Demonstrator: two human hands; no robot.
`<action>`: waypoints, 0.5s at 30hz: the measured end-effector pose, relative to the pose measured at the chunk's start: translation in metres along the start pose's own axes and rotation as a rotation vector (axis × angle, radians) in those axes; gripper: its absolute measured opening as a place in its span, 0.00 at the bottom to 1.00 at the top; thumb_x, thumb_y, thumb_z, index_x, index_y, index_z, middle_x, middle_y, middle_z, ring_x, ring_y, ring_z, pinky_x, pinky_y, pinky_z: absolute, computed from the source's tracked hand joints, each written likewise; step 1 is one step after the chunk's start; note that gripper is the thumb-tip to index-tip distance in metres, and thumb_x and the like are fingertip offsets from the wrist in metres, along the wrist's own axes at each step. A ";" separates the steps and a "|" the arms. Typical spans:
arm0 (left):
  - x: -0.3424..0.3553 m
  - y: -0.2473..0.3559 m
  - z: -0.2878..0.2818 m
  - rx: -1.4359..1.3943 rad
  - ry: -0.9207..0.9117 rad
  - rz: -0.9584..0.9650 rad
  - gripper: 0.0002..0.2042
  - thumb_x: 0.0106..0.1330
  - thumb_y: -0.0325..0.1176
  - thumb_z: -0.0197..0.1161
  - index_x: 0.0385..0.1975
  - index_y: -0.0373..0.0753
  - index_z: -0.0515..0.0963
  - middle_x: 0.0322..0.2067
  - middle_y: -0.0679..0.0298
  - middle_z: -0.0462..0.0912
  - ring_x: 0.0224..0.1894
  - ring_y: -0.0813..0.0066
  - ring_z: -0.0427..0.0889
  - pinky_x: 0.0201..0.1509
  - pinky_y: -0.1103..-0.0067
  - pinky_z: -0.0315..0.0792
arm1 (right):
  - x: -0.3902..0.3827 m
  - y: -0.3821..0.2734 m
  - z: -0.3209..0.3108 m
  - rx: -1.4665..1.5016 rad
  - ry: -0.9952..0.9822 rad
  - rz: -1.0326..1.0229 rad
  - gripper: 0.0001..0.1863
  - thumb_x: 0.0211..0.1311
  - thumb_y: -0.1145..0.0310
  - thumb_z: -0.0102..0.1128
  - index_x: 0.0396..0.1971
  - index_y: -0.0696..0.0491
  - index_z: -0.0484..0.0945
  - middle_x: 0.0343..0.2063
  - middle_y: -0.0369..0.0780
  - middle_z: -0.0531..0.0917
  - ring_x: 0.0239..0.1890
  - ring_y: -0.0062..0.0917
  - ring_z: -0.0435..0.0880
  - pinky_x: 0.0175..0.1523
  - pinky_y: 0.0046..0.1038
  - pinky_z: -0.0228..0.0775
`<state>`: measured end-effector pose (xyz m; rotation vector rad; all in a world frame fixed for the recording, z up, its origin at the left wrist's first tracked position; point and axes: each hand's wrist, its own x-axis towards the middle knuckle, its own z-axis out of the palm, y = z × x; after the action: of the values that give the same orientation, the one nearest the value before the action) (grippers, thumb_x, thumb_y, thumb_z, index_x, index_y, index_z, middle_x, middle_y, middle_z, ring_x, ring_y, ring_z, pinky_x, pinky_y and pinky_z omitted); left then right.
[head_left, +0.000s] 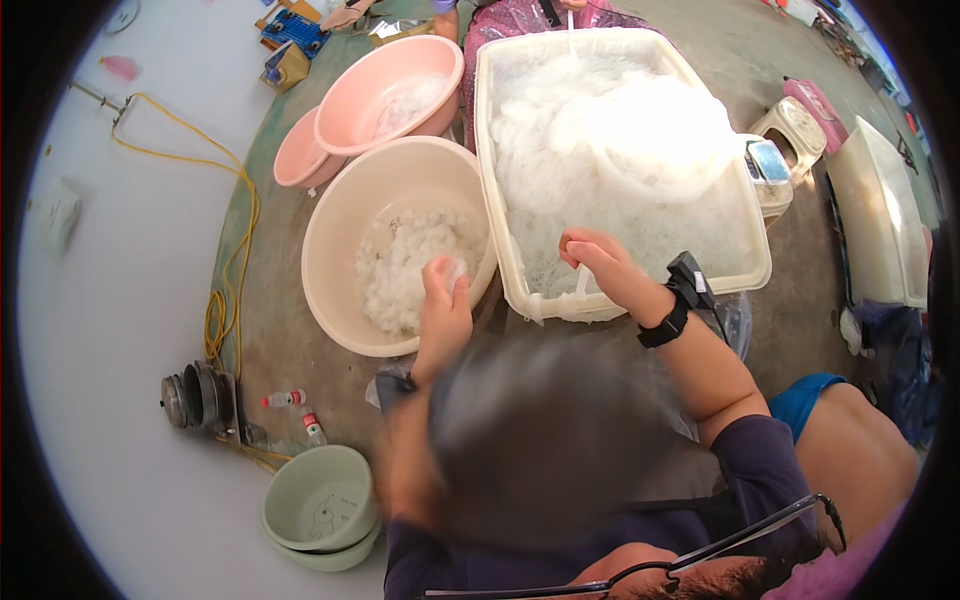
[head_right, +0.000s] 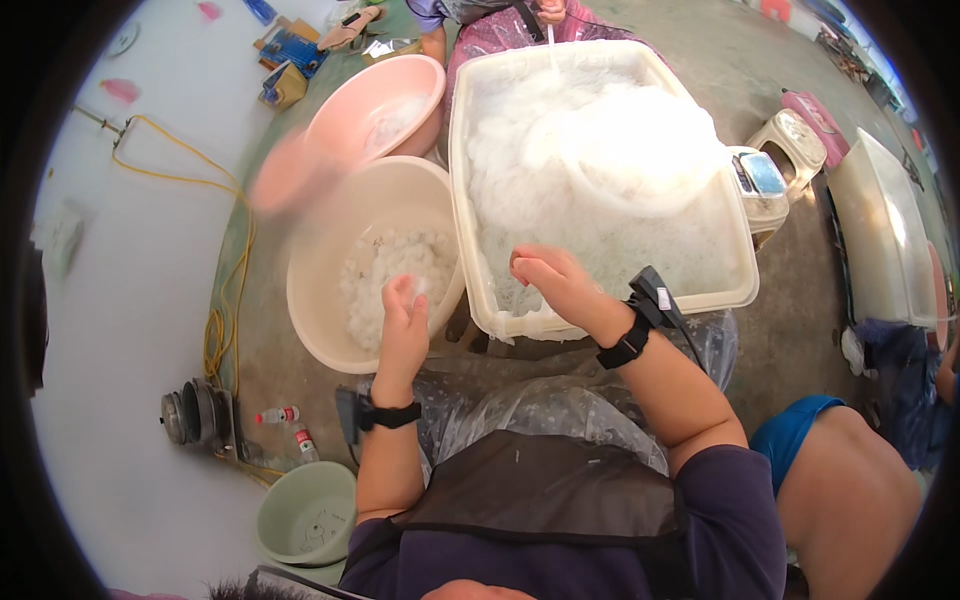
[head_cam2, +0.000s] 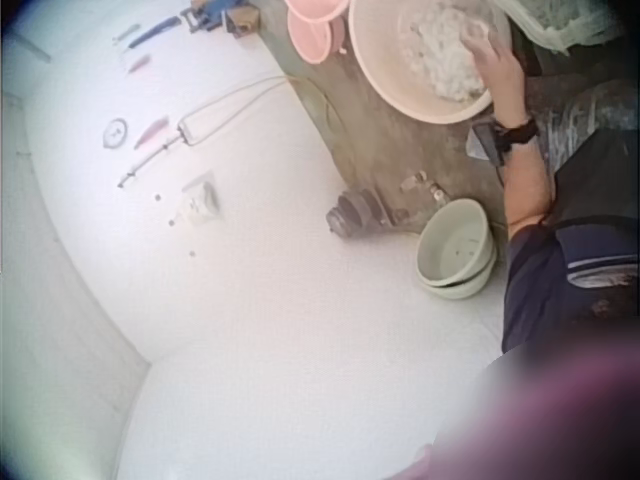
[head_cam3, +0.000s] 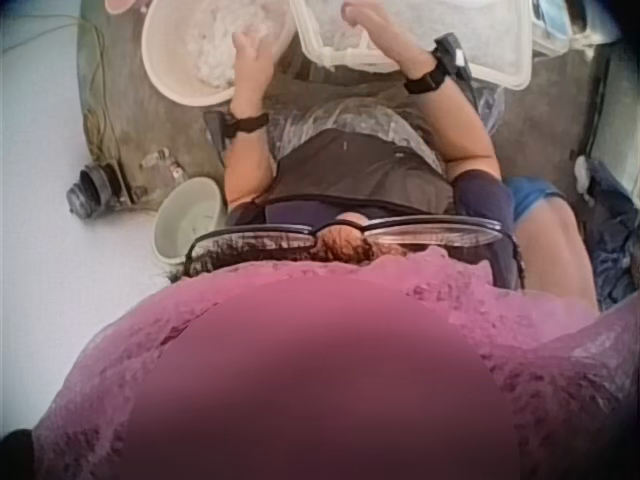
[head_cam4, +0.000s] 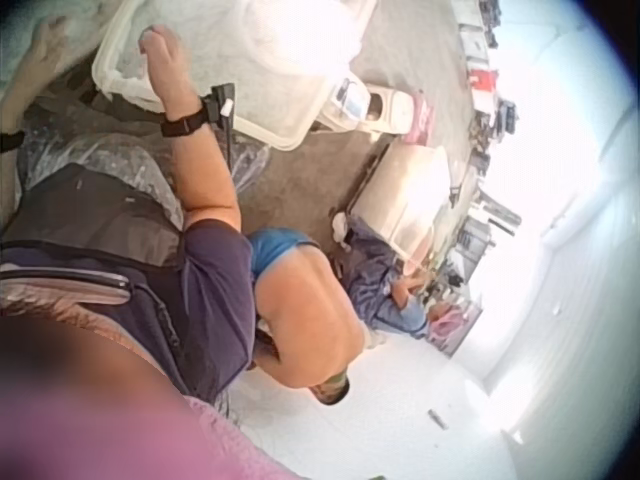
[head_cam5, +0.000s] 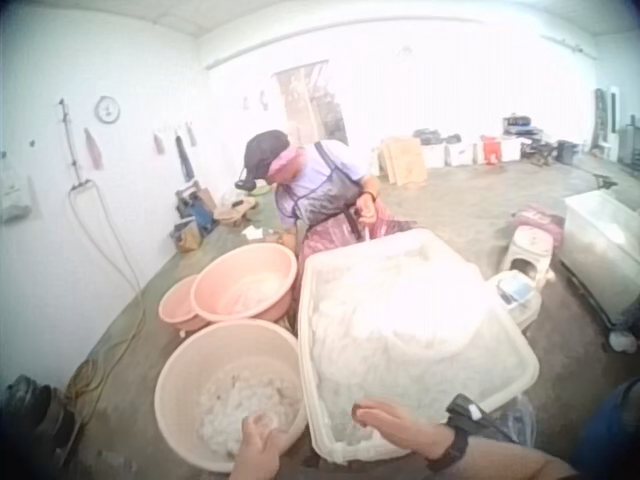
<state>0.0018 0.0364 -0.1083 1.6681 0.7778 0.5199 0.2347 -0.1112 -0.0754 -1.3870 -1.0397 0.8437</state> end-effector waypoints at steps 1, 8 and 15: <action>0.000 -0.009 0.002 0.171 0.025 0.114 0.18 0.81 0.37 0.50 0.64 0.33 0.66 0.61 0.51 0.75 0.52 0.69 0.76 0.57 0.75 0.69 | 0.000 0.001 0.001 -0.133 -0.098 -0.098 0.14 0.66 0.62 0.54 0.31 0.59 0.78 0.26 0.51 0.78 0.35 0.45 0.78 0.43 0.43 0.70; -0.046 -0.085 0.054 -0.656 -0.401 -0.404 0.18 0.81 0.41 0.52 0.55 0.31 0.78 0.51 0.53 0.83 0.51 0.62 0.84 0.61 0.65 0.77 | -0.069 0.039 0.061 0.049 -0.552 -0.342 0.14 0.65 0.58 0.63 0.37 0.55 0.84 0.32 0.43 0.83 0.43 0.39 0.82 0.51 0.38 0.72; -0.052 -0.113 0.052 0.088 -0.045 -0.072 0.13 0.78 0.35 0.60 0.46 0.29 0.82 0.40 0.58 0.86 0.45 0.70 0.85 0.53 0.75 0.79 | -0.085 0.125 0.053 -0.438 -0.408 -0.028 0.27 0.65 0.55 0.67 0.59 0.55 0.78 0.59 0.51 0.76 0.63 0.45 0.74 0.68 0.38 0.66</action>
<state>-0.0217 -0.0231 -0.2265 1.7203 0.8351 0.4013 0.1703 -0.1664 -0.2110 -1.5916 -1.6286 0.9368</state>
